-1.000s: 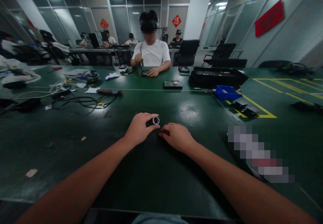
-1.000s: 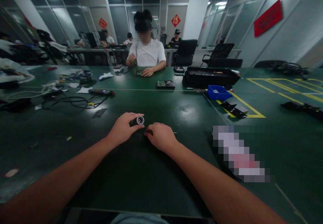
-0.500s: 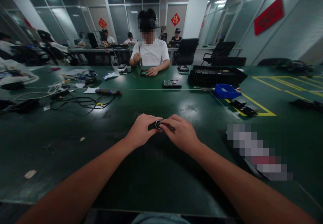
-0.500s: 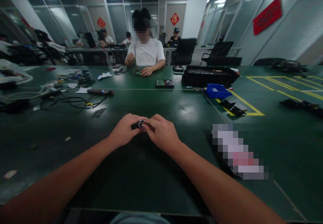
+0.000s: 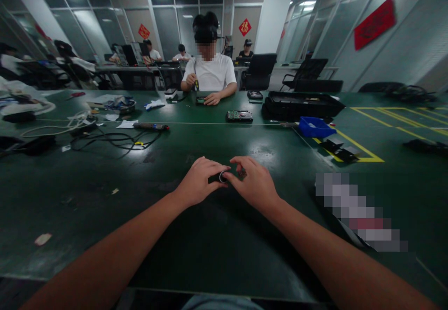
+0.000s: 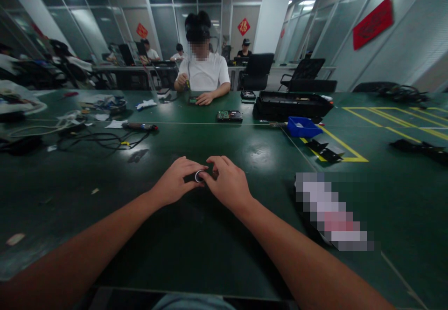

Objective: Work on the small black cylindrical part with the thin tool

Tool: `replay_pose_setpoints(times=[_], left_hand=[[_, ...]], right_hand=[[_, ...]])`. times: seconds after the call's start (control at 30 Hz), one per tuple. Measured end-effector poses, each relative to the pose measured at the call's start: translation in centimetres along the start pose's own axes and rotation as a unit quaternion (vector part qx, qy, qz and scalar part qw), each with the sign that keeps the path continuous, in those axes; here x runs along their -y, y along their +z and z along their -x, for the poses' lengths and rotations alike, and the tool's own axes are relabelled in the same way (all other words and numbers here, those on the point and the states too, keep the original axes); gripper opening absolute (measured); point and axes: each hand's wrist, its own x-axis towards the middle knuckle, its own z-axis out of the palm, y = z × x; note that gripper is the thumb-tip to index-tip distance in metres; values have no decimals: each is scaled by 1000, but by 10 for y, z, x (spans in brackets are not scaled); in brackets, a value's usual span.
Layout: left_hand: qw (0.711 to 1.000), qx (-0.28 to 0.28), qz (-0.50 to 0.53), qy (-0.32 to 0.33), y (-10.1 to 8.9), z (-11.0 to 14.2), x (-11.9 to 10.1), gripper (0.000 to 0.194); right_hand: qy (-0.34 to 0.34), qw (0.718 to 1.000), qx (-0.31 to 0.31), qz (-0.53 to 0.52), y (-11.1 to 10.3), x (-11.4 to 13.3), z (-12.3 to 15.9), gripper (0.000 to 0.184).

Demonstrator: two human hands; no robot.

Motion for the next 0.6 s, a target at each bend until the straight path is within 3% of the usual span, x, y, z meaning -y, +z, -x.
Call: replay_pose_setpoints(times=[0.27,0.6], left_hand=[[996,-63,15,-57,0,-2,2,35],[990,-83,13,-115,-2,-1,8,39]], right_hand=[[-58,992,-26,-109,-11,5,3,18],[-27,984,-129,-119,-19,14,13,17]])
